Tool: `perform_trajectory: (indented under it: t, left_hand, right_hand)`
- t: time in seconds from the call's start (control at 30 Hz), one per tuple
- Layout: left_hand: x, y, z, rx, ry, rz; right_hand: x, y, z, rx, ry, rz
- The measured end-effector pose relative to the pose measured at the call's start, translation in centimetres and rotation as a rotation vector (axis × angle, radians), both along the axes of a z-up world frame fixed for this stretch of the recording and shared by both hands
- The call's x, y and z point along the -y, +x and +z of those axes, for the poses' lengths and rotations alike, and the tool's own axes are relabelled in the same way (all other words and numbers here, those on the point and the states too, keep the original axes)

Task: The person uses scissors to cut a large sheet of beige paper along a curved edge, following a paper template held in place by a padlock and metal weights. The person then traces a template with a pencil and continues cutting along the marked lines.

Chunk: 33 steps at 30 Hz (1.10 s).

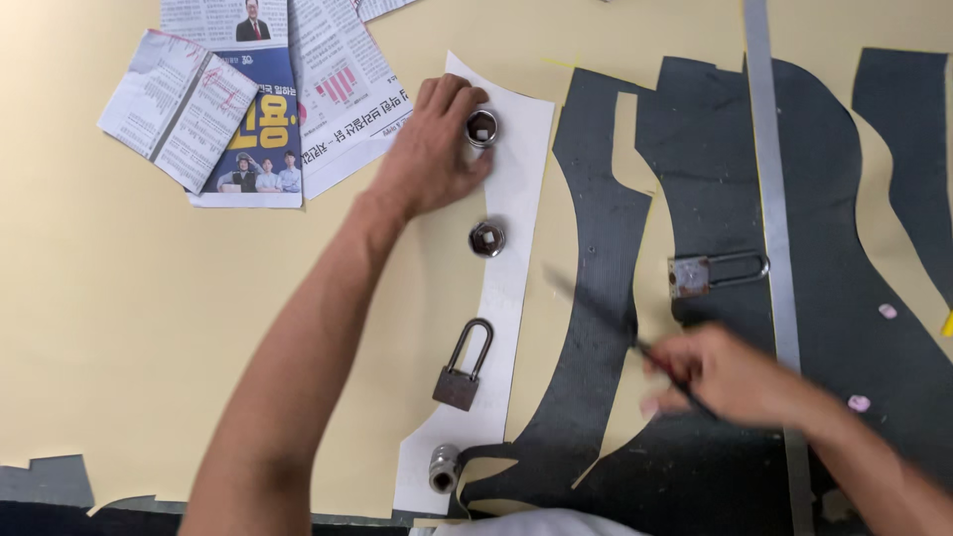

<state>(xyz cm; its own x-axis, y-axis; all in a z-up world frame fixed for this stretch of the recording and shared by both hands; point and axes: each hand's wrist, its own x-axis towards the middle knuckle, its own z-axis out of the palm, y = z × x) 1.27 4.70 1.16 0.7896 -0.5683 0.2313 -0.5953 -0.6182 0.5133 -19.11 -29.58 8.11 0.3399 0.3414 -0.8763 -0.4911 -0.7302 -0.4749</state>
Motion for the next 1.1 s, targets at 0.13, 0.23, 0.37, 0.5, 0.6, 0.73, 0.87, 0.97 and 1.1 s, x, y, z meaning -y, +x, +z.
perform_trajectory:
  t: [0.13, 0.23, 0.37, 0.5, 0.6, 0.73, 0.87, 0.97, 1.1]
  left_hand:
    - [-0.7, 1.3, 0.5, -0.119, 0.118, -0.081]
    - [0.9, 1.8, -0.3, -0.102, 0.224, 0.057]
    - [3.4, 0.9, -0.2, -0.103, 0.085, 0.280]
    - [3.4, -4.6, 1.6, -0.040, -0.164, 0.394]
    - [2.3, -10.5, 4.2, -0.008, -0.161, 0.208]
    - [2.1, -13.1, 5.1, -0.158, -0.072, 0.115]
    - [2.5, -10.8, 3.3, -0.167, -0.018, 0.134]
    - [3.8, -9.7, 1.8, -0.100, -0.060, 0.148]
    - [4.0, -10.5, 1.8, -0.020, -0.120, 0.153]
  right_hand:
    - [3.9, -13.7, -0.6, -0.282, 0.102, -0.115]
    - [8.1, -22.6, -2.1, -0.584, -0.014, -0.291]
    - [12.5, -30.2, -4.9, -0.637, 0.068, -0.438]
    - [12.4, -32.0, -2.9, -0.575, -0.099, -0.512]
    - [9.9, -29.3, -0.6, -0.488, -0.174, -0.485]
    - [5.9, -25.2, 2.4, -0.524, -0.216, -0.491]
    - [2.9, -23.6, 3.8, -0.305, -0.050, -0.527]
    - [-0.2, -23.5, 3.9, -0.165, 0.102, -0.590]
    - [-4.7, -23.5, 4.0, -0.182, 0.150, -0.581]
